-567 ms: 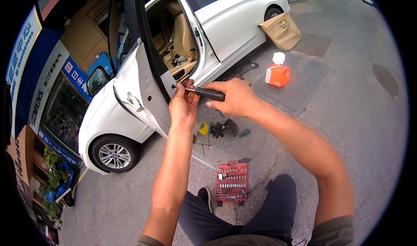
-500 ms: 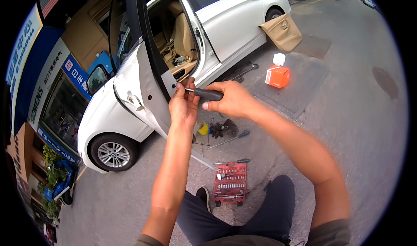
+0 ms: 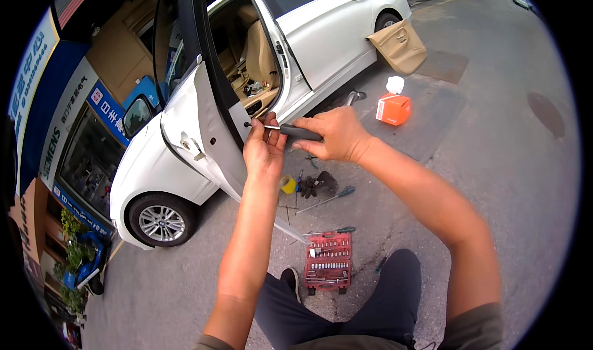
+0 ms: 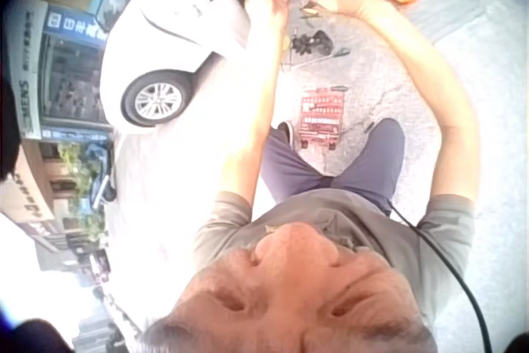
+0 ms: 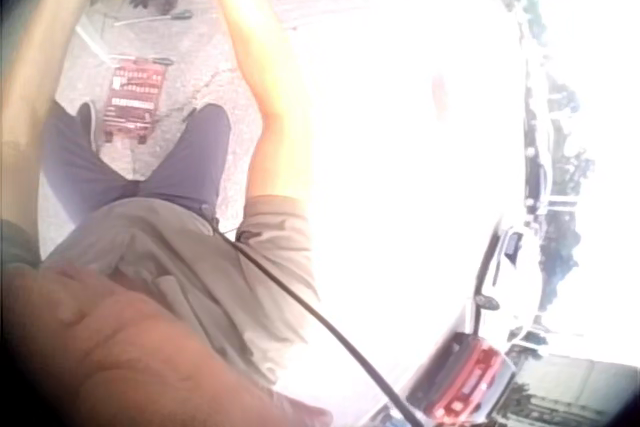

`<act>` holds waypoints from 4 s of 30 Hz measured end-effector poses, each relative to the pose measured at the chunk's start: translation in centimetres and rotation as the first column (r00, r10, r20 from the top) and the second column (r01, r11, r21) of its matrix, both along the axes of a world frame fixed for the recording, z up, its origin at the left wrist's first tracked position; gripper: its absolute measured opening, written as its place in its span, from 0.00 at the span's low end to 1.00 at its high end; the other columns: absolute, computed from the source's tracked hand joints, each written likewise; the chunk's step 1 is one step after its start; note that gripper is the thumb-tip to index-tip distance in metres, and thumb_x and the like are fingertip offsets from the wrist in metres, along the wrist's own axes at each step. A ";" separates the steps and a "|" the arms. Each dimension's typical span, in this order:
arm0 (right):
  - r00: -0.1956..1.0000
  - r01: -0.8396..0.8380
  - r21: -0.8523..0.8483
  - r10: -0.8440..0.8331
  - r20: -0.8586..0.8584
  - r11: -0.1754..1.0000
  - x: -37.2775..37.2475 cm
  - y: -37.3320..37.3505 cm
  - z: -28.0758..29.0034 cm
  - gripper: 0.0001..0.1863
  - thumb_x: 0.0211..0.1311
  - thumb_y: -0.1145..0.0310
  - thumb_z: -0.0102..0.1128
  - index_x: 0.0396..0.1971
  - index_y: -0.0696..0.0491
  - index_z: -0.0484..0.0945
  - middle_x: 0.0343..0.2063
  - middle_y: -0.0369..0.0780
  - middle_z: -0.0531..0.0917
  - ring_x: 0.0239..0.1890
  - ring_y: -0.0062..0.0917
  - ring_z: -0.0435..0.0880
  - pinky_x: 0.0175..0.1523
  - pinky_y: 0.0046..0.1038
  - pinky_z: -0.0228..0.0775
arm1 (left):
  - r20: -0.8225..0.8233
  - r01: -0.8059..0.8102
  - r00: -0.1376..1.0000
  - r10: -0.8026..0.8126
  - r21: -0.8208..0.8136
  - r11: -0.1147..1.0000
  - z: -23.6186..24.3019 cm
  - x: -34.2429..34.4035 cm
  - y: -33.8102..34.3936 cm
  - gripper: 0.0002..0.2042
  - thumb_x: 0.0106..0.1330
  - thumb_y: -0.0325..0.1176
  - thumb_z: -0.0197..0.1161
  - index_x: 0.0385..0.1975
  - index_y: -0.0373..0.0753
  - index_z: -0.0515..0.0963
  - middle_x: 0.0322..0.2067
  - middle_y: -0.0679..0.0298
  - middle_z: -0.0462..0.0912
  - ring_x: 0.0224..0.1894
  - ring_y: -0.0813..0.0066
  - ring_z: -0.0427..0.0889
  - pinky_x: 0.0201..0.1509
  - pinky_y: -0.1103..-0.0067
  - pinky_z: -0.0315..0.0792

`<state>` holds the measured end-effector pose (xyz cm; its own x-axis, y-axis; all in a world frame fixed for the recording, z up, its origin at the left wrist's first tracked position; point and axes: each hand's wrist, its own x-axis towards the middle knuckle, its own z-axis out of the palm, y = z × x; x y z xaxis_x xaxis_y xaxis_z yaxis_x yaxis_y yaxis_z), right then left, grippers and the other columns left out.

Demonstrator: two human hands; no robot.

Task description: The person removes the door handle from a white car door using a screwdriver, then detaches the door panel to access the internal mechanisms. They continue to work on the door's internal components with various tools.

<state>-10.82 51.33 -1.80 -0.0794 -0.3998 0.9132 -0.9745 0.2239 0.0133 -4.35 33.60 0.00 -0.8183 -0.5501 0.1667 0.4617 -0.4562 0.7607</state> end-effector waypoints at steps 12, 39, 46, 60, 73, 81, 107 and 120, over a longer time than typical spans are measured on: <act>0.638 -0.211 -0.226 0.309 0.705 0.951 0.8 -0.8 -0.8 0.22 0.55 0.55 0.72 0.40 0.60 0.85 0.26 0.40 0.88 0.28 0.21 0.85 0.34 0.24 0.75 | 0.038 -0.042 0.998 0.042 0.001 0.999 0.3 0.2 0.9 0.13 0.74 0.42 0.58 0.44 0.38 0.74 0.41 0.60 0.84 0.36 0.79 0.83 0.36 0.81 0.80; 0.662 -0.182 -0.202 0.272 0.698 0.962 7.5 -0.5 -11.5 0.23 0.57 0.61 0.69 0.51 0.52 0.81 0.43 0.47 0.86 0.42 0.41 0.86 0.46 0.34 0.78 | 0.144 0.077 0.988 -0.055 -0.146 0.986 -9.8 5.6 -0.6 0.18 0.76 0.41 0.52 0.59 0.38 0.68 0.48 0.58 0.81 0.42 0.74 0.83 0.42 0.76 0.81; 0.736 -0.156 -0.258 0.286 0.613 0.954 7.1 -2.8 -11.8 0.21 0.55 0.61 0.70 0.49 0.50 0.82 0.39 0.44 0.87 0.38 0.39 0.87 0.41 0.34 0.80 | 0.125 0.038 0.992 -0.017 -0.169 0.985 -9.4 5.3 -2.0 0.18 0.77 0.41 0.50 0.59 0.38 0.68 0.47 0.58 0.82 0.42 0.75 0.82 0.41 0.76 0.81; 0.952 0.000 0.026 -0.008 0.307 1.000 6.2 -1.6 -9.7 0.23 0.52 0.62 0.70 0.51 0.45 0.82 0.20 0.36 0.77 0.23 0.32 0.80 0.29 0.34 0.73 | 0.014 0.109 0.994 -0.108 -0.047 0.993 -10.0 4.9 -2.5 0.15 0.77 0.40 0.51 0.57 0.40 0.70 0.51 0.60 0.80 0.46 0.74 0.82 0.48 0.74 0.79; 0.896 -0.062 -0.185 0.137 0.423 0.981 5.8 -3.2 -9.5 0.18 0.47 0.61 0.74 0.40 0.50 0.86 0.22 0.39 0.85 0.22 0.33 0.84 0.28 0.30 0.76 | -0.034 0.163 0.986 -0.165 -0.037 0.986 -10.1 4.9 -2.9 0.14 0.76 0.41 0.53 0.52 0.39 0.71 0.47 0.61 0.81 0.45 0.74 0.84 0.43 0.74 0.83; 0.343 -0.139 -0.310 0.340 0.876 0.940 8.1 -2.1 -8.1 0.19 0.52 0.66 0.73 0.43 0.59 0.85 0.32 0.45 0.88 0.33 0.19 0.86 0.39 0.23 0.77 | 0.047 0.027 0.999 -0.026 -0.017 0.999 -9.7 4.8 -1.0 0.14 0.75 0.43 0.55 0.48 0.38 0.72 0.44 0.59 0.83 0.41 0.76 0.84 0.40 0.74 0.85; -0.353 0.788 -0.050 0.517 0.780 0.613 4.6 20.9 -36.1 0.13 0.71 0.55 0.51 0.40 0.50 0.72 0.18 0.31 0.69 0.16 0.17 0.63 0.22 0.21 0.55 | -0.416 -0.391 0.680 0.603 -0.902 -0.181 2.2 10.3 -8.6 0.25 0.57 0.41 0.68 0.47 0.27 0.77 0.39 0.51 0.82 0.44 0.63 0.82 0.56 0.73 0.71; -0.567 0.609 0.193 0.252 0.785 0.770 1.8 26.2 -12.8 0.12 0.72 0.57 0.50 0.31 0.49 0.70 0.19 0.32 0.71 0.18 0.18 0.65 0.25 0.23 0.56 | -0.038 -0.145 0.747 0.663 -0.984 0.107 2.5 12.4 -6.5 0.31 0.58 0.32 0.67 0.60 0.26 0.65 0.55 0.48 0.75 0.53 0.60 0.77 0.58 0.66 0.72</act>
<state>-9.04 77.53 -14.59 -0.7053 0.2084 -0.6775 0.6812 -0.0650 -0.7292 8.08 27.07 2.46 -0.6396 -0.4783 0.6018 -0.0818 0.8208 0.5654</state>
